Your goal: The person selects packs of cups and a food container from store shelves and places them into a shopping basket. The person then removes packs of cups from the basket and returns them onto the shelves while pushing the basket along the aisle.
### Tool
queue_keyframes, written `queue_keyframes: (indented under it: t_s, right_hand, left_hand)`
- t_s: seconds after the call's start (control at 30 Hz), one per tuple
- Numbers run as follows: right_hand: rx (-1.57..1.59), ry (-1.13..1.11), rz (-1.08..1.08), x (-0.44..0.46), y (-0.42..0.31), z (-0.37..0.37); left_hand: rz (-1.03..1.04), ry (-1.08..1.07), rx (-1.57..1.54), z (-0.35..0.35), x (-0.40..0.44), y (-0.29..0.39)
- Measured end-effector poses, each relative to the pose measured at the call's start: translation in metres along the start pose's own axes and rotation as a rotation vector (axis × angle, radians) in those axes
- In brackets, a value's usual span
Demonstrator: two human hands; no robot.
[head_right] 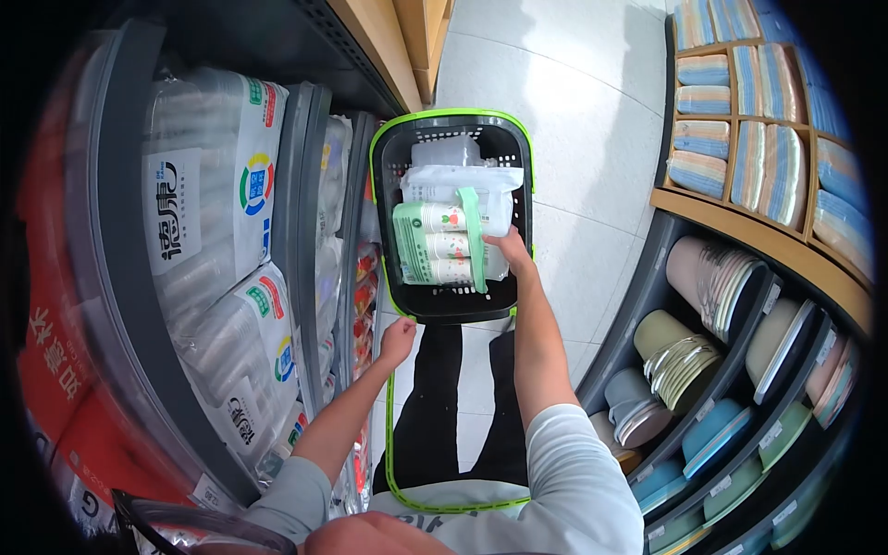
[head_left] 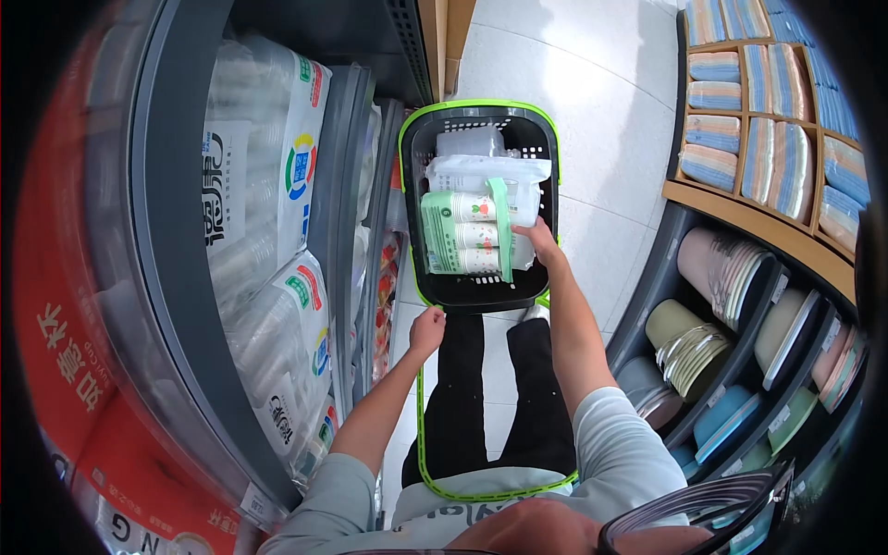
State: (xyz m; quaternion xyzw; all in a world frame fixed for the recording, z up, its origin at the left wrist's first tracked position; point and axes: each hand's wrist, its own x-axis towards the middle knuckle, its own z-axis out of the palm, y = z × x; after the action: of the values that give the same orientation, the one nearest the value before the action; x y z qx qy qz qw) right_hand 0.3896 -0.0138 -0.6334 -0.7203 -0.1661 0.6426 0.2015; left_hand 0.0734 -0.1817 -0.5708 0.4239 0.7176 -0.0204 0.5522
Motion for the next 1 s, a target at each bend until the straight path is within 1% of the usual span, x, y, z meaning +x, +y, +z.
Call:
queue_keyframes:
  t_s: [0.13,0.2,0.27,0.33,0.37,0.43,0.47,0.5,0.6,0.63,0.67,0.73,0.8,0.83,0.87,0.93,0.97,1.0]
  right_hand:
    - [0.073,-0.025,-0.097,0.007,0.012,0.008]
    - [0.008,0.070,-0.107,-0.002,0.011,0.011]
    - [0.004,0.085,-0.112,-0.015,0.008,0.012]
    - [-0.164,0.108,-0.086,-0.028,0.000,0.016]
    - [-0.307,0.152,-0.122,-0.014,0.019,0.014]
    - [-0.253,0.162,-0.118,-0.017,0.028,0.015]
    - [-0.207,0.171,-0.105,-0.022,0.029,0.015]
    - [-0.152,0.121,-0.069,-0.024,0.030,0.013]
    - [-0.121,0.137,-0.124,-0.016,0.044,0.022]
    - [0.030,0.057,-0.259,-0.034,0.025,0.028]
    - [0.039,0.047,-0.267,-0.032,0.024,0.030]
    - [0.046,-0.153,-0.265,-0.029,0.017,0.029]
    - [0.016,-0.166,-0.256,-0.041,0.014,0.024]
    - [-0.193,-0.112,-0.288,-0.038,0.021,0.021]
    - [-0.403,-0.051,-0.317,-0.053,0.013,0.017]
    - [-0.367,-0.002,-0.436,-0.087,0.012,0.009]
    - [-0.388,0.061,-0.526,-0.100,0.018,0.006]
    - [-0.414,0.129,-0.616,-0.117,0.025,0.002]
  left_hand:
    - [0.014,-0.021,0.030,0.008,-0.005,0.005]
    - [0.030,-0.020,0.058,0.008,-0.014,0.008]
    - [0.035,-0.017,0.044,0.015,-0.020,0.005]
    - [0.056,-0.028,0.044,0.022,-0.028,0.002]
    - [0.063,-0.020,0.049,0.033,-0.028,-0.008]
    - [-0.009,-0.068,-0.165,0.056,-0.028,-0.035]
    - [-0.001,-0.060,-0.161,0.056,-0.036,-0.031]
    - [-0.004,-0.060,-0.144,0.057,-0.044,-0.028]
    - [-0.014,-0.039,-0.122,0.069,-0.060,-0.026]
    - [-0.023,-0.039,-0.145,0.075,-0.065,-0.028]
    - [-0.034,-0.040,-0.166,0.080,-0.070,-0.027]
    - [-0.024,-0.019,-0.185,0.088,-0.079,-0.019]
    - [-0.070,-0.038,-0.250,0.098,-0.091,-0.007]
    - [-0.064,-0.035,-0.266,0.105,-0.095,-0.002]
    - [-0.058,-0.033,-0.261,0.112,-0.099,0.003]
    - [-0.026,0.042,-0.168,0.124,-0.106,0.014]
    - [-0.016,0.039,-0.168,0.121,-0.117,0.037]
    - [0.020,0.151,-0.215,0.119,-0.129,0.063]
